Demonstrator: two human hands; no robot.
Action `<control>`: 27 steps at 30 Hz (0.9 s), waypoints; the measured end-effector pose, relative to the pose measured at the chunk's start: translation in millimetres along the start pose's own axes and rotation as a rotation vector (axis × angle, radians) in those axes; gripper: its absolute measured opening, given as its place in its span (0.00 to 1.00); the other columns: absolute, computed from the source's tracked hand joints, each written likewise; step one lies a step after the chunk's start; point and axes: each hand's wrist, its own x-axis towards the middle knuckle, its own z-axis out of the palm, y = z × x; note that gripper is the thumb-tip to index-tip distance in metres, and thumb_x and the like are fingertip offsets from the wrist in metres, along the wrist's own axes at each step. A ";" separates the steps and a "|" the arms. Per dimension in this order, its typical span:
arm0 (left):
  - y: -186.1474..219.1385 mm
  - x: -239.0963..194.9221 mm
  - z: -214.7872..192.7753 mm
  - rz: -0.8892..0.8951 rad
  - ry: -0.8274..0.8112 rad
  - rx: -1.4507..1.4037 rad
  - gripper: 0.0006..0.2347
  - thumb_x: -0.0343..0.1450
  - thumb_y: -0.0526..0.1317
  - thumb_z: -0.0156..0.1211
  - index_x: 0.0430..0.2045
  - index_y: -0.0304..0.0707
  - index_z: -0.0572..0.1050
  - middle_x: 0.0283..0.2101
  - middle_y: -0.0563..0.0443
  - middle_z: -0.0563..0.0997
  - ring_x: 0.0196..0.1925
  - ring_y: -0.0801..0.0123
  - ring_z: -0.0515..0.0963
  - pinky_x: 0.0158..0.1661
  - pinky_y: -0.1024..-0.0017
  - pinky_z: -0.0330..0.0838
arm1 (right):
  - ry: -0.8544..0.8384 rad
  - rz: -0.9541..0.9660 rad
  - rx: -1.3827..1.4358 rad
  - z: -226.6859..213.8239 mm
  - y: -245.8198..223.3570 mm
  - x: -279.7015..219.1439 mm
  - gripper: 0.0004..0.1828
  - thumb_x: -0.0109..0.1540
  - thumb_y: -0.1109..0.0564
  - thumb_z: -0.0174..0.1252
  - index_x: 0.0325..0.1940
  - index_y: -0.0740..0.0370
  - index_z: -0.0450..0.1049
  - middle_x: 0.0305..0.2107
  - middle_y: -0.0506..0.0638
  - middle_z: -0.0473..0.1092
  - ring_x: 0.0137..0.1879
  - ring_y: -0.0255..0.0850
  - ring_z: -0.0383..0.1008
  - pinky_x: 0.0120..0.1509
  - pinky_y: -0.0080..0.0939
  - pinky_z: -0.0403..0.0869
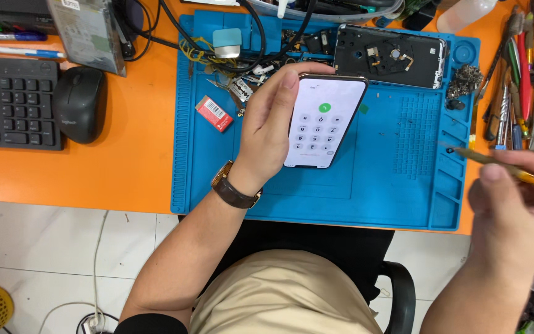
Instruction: The person cleans a smartphone using a steel wool pad and tweezers, then uses a small brush to clean the phone's edges and ports. The person handles the phone, a steel wool pad, tweezers, and a brush on a blue work mat.
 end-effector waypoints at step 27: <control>4.9 -21.2 10.2 0.178 0.096 0.475 0.12 0.76 0.46 0.66 0.46 0.40 0.79 0.48 0.46 0.86 0.46 0.64 0.87 0.41 0.74 0.82 | -0.133 -0.072 -0.097 91.5 -14.6 4.9 0.12 0.77 0.52 0.50 0.55 0.64 0.61 0.41 0.65 0.78 0.47 0.48 0.87 0.41 0.38 0.86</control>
